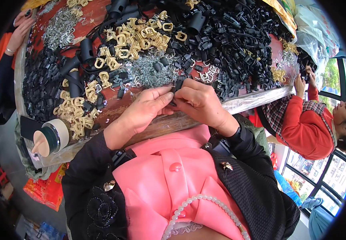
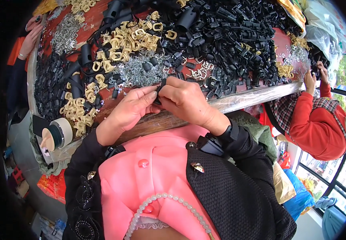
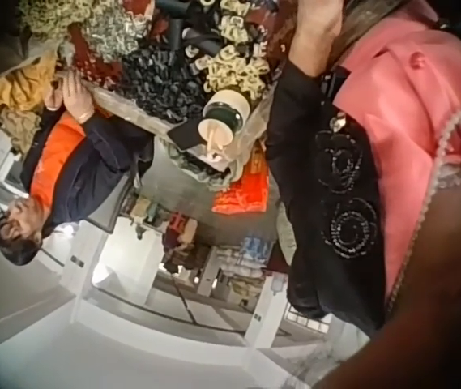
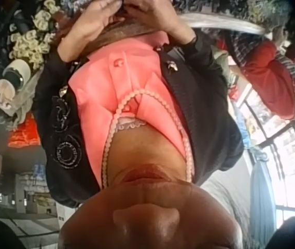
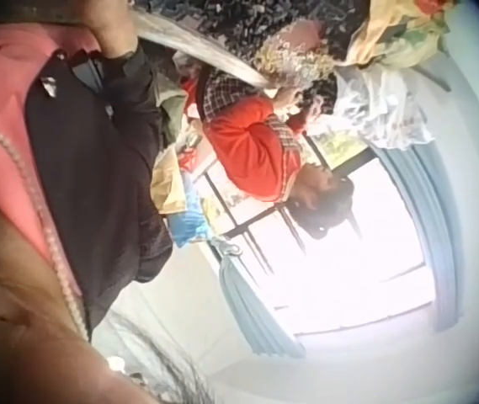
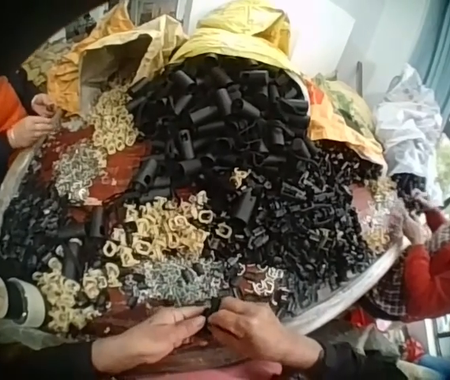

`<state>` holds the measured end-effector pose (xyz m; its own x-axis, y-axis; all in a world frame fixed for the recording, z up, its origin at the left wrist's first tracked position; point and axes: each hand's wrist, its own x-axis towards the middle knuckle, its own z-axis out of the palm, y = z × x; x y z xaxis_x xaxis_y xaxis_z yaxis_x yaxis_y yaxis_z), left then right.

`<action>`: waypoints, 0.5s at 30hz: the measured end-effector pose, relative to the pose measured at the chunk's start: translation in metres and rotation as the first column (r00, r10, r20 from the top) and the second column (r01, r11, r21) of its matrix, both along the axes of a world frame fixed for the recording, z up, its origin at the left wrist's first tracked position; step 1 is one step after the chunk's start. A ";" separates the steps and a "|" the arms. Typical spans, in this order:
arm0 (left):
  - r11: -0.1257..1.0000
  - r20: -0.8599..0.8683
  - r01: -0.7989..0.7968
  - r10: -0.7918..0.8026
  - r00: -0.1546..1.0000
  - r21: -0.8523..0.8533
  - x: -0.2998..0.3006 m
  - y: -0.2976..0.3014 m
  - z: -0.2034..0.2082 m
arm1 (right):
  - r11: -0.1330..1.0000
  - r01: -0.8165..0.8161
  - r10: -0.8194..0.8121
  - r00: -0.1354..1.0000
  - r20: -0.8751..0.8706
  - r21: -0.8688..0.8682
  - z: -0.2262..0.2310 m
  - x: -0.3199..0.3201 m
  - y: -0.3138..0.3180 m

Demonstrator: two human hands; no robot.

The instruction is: Manually assembling small black plastic components with gold metal rings/inserts at a workbench.

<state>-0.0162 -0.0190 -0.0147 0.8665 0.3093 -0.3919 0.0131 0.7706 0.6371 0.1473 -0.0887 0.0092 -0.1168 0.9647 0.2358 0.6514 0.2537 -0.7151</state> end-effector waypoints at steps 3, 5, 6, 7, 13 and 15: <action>0.990 -0.034 0.095 -0.092 0.995 0.104 -0.001 -0.001 0.003 | 0.998 -0.030 0.031 0.999 0.022 -0.059 0.003 0.001 0.002; 0.990 -0.033 0.102 -0.100 0.994 0.094 -0.001 -0.001 0.000 | 0.996 -0.038 0.041 0.998 0.038 -0.082 0.005 0.000 0.003; 0.990 -0.031 0.109 -0.106 0.994 0.087 -0.002 -0.001 -0.001 | 0.995 -0.042 0.047 0.998 0.046 -0.093 0.005 0.000 0.004; 0.990 -0.029 0.116 -0.114 0.993 0.082 -0.002 0.000 -0.003 | 0.995 -0.042 0.047 0.998 0.046 -0.095 0.004 -0.001 0.004; 0.994 0.041 -0.018 0.022 0.999 -0.112 -0.005 0.002 -0.007 | 0.994 -0.077 0.060 0.976 -0.208 -0.072 -0.003 0.007 0.012; 0.980 0.074 -0.070 0.085 0.994 -0.184 -0.008 0.004 -0.009 | 0.993 -0.098 0.077 0.959 -0.274 -0.063 -0.004 0.013 0.019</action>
